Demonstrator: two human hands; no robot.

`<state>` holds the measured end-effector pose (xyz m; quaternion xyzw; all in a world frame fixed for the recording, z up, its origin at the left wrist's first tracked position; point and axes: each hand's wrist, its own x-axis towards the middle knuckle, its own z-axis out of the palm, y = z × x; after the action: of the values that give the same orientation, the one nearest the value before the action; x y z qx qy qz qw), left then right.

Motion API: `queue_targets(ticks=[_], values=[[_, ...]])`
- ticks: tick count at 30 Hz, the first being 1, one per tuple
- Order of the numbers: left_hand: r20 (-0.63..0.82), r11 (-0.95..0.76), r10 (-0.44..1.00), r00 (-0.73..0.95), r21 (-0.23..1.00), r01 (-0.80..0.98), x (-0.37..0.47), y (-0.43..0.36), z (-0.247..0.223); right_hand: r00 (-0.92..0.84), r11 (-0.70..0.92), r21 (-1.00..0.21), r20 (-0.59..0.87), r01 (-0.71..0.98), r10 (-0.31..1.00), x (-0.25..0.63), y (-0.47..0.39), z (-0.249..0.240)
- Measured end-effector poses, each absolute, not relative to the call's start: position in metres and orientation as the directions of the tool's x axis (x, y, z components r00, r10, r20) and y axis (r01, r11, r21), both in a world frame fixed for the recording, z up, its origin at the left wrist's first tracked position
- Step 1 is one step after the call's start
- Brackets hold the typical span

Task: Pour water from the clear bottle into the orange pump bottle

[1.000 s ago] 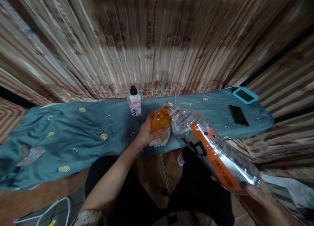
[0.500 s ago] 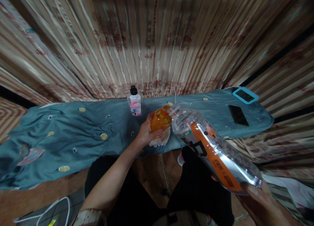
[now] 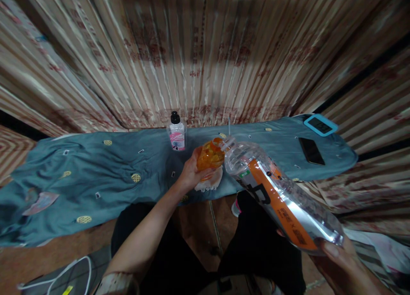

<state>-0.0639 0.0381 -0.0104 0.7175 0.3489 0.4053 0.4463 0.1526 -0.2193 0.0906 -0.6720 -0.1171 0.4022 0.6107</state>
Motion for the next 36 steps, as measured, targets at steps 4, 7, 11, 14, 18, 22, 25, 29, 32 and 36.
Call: queue_targets(ticks=[4,7,11,14,18,22,25,29,32,36], values=[[0.26,-0.342,0.864,0.432,0.932,0.122,-0.064,0.038,-0.011,0.633,-0.224,-0.919,-0.388,-0.325,0.67,0.152,-0.219,0.091],[0.268,-0.354,0.86,0.434,0.926,0.132,-0.065,0.039,-0.011,0.624,-0.209,-0.921,-0.378,-0.329,0.684,0.152,-0.219,0.091],[0.268,-0.351,0.861,0.433,0.928,0.125,-0.065,0.039,-0.01,0.632,-0.227,-0.928,-0.369,-0.296,0.682,0.153,-0.221,0.089],[0.274,-0.353,0.858,0.434,0.929,0.113,-0.065,0.039,-0.011,0.61,-0.221,-0.931,-0.357,-0.289,0.707,0.154,-0.222,0.088],[0.277,-0.359,0.857,0.435,0.926,0.117,-0.064,0.039,-0.012,0.618,-0.211,-0.943,-0.329,-0.258,0.715,0.155,-0.223,0.084],[0.28,-0.354,0.854,0.438,0.93,0.097,-0.064,0.039,-0.012,0.626,-0.211,-0.943,-0.33,-0.258,0.707,0.155,-0.224,0.084],[0.283,-0.361,0.855,0.436,0.926,0.108,-0.064,0.038,-0.012,0.616,-0.228,-0.928,-0.368,-0.296,0.697,0.154,-0.223,0.089],[0.283,-0.372,0.856,0.432,0.918,0.135,-0.064,0.038,-0.011,0.6,-0.254,-0.915,-0.399,-0.315,0.694,0.155,-0.221,0.093],[0.267,-0.347,0.86,0.435,0.931,0.116,-0.064,0.038,-0.009,0.606,-0.264,-0.92,-0.39,-0.29,0.693,0.155,-0.22,0.093],[0.236,-0.307,0.867,0.439,0.947,0.098,-0.064,0.037,-0.006,0.602,-0.266,-0.904,-0.423,-0.336,0.678,0.151,-0.22,0.095]])
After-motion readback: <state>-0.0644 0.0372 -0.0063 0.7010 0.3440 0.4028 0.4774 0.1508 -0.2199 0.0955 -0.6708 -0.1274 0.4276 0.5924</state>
